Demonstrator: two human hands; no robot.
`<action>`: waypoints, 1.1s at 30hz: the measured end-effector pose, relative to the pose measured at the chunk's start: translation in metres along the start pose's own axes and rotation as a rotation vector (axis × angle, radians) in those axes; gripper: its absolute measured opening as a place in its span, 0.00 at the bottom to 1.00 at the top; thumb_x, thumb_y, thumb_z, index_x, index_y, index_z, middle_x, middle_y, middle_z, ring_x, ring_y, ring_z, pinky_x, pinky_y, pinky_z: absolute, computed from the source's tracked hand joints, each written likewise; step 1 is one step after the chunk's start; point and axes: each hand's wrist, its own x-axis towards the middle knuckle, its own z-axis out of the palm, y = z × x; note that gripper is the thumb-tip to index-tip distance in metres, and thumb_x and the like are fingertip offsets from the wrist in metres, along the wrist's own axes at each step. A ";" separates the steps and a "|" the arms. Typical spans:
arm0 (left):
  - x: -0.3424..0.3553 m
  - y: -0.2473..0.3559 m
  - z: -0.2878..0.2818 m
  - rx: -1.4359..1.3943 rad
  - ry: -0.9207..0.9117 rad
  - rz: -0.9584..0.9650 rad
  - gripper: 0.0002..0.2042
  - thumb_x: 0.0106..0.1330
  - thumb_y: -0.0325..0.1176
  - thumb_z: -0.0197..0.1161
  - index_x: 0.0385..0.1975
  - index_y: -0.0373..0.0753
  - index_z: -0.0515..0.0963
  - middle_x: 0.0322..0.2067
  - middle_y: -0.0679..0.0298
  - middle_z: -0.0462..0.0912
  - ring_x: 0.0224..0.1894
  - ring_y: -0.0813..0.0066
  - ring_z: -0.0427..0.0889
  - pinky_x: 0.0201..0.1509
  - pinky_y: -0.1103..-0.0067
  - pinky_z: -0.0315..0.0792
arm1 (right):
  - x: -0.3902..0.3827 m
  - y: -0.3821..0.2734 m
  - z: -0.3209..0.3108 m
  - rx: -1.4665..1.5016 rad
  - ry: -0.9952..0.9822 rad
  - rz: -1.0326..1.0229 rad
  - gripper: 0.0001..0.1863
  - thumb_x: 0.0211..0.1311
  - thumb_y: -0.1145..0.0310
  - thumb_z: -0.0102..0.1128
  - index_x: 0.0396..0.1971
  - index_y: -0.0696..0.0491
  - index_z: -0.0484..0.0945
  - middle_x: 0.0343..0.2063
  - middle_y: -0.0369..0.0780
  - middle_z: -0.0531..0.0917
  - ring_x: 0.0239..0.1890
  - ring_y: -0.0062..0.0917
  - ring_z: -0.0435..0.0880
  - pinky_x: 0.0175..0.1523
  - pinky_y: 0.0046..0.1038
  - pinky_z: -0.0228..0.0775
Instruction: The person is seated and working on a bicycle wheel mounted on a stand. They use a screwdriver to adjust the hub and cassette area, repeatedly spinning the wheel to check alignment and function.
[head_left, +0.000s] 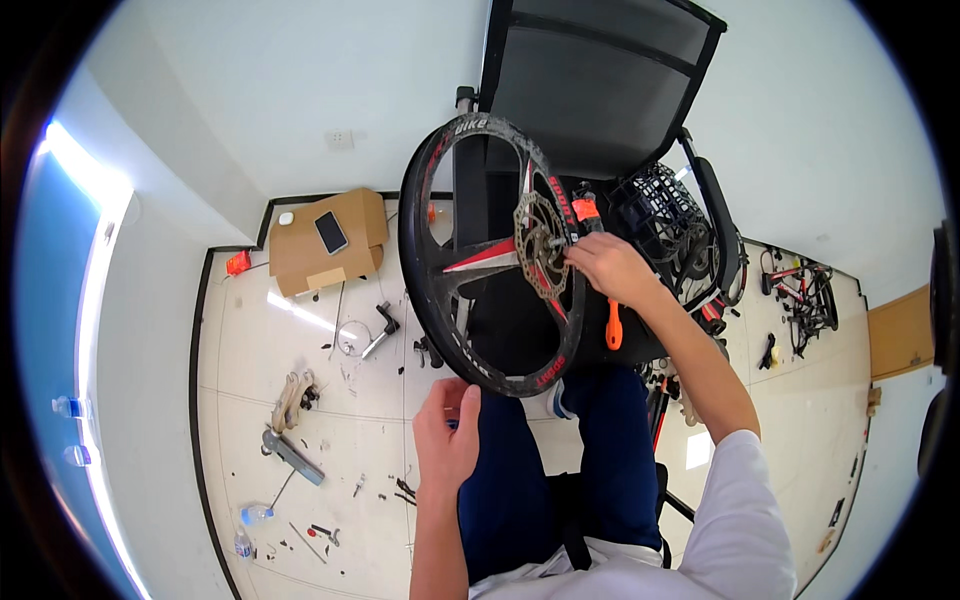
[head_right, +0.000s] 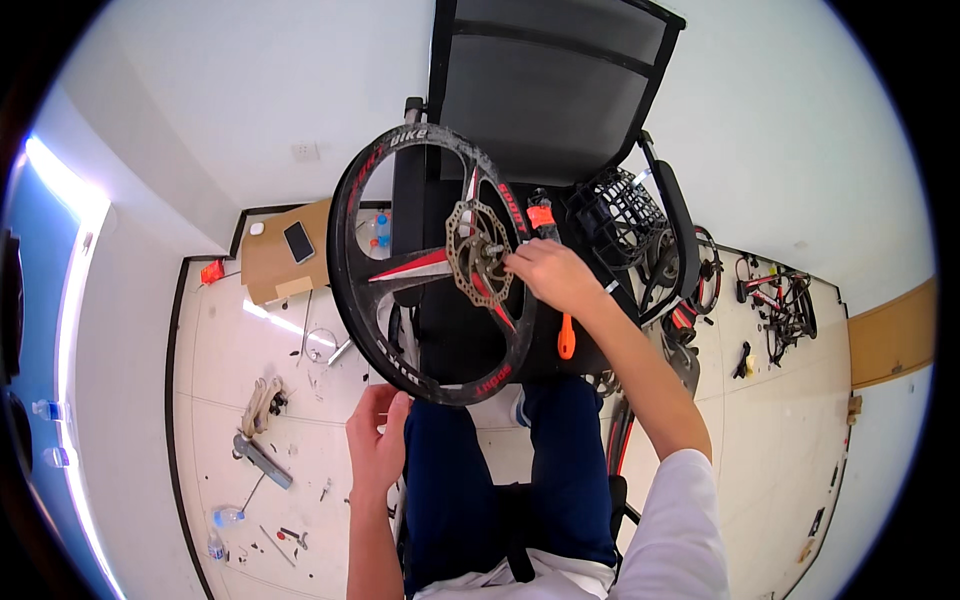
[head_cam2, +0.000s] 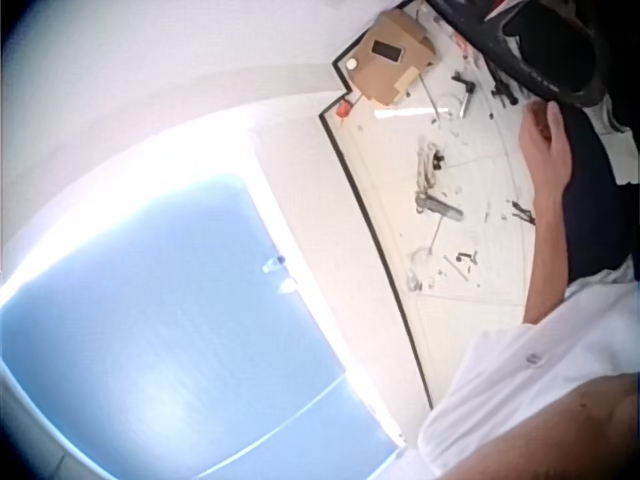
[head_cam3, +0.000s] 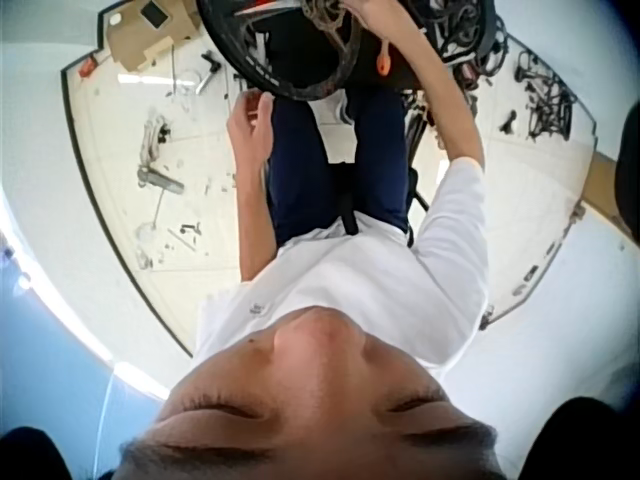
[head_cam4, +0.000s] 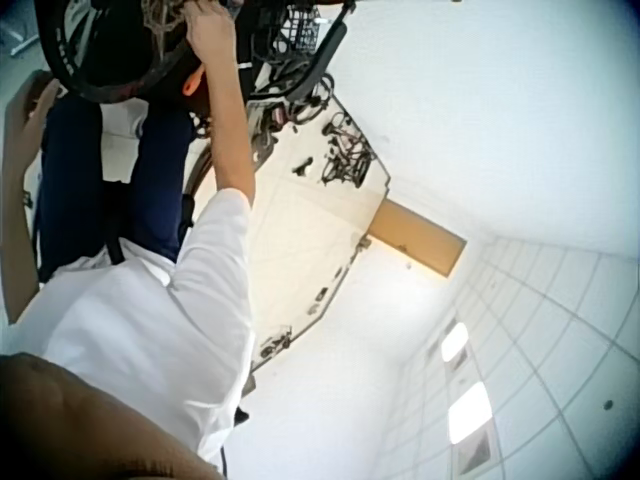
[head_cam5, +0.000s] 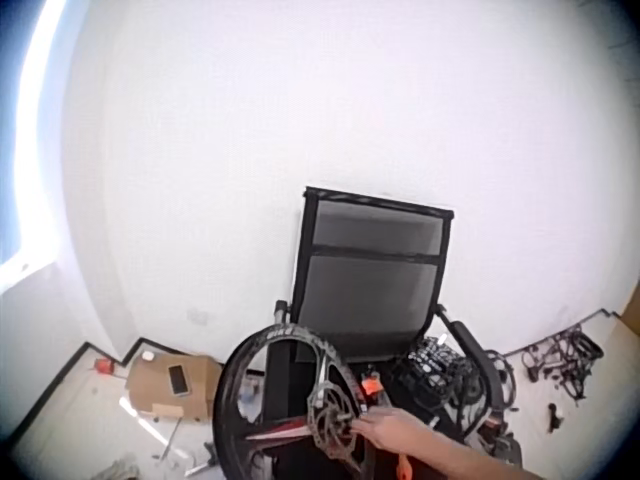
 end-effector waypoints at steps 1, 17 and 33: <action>0.000 0.000 0.000 0.008 -0.004 -0.003 0.10 0.68 0.33 0.58 0.36 0.30 0.76 0.29 0.56 0.84 0.32 0.69 0.83 0.39 0.77 0.75 | -0.001 0.001 -0.001 -0.029 0.020 -0.021 0.09 0.68 0.69 0.52 0.34 0.59 0.77 0.20 0.44 0.79 0.23 0.29 0.80 0.33 0.28 0.72; 0.000 -0.004 -0.001 -0.014 0.011 0.003 0.10 0.68 0.34 0.59 0.37 0.30 0.76 0.29 0.56 0.83 0.31 0.70 0.82 0.39 0.77 0.75 | 0.010 -0.033 0.022 0.986 0.037 1.046 0.06 0.60 0.72 0.67 0.33 0.59 0.80 0.19 0.25 0.70 0.19 0.07 0.64 0.25 0.15 0.56; -0.002 -0.003 -0.001 -0.009 0.006 0.022 0.10 0.68 0.33 0.58 0.36 0.30 0.76 0.29 0.56 0.84 0.32 0.70 0.83 0.39 0.77 0.76 | 0.006 -0.037 0.024 0.974 0.112 0.997 0.08 0.58 0.74 0.67 0.34 0.61 0.81 0.17 0.23 0.63 0.22 0.08 0.58 0.30 0.14 0.55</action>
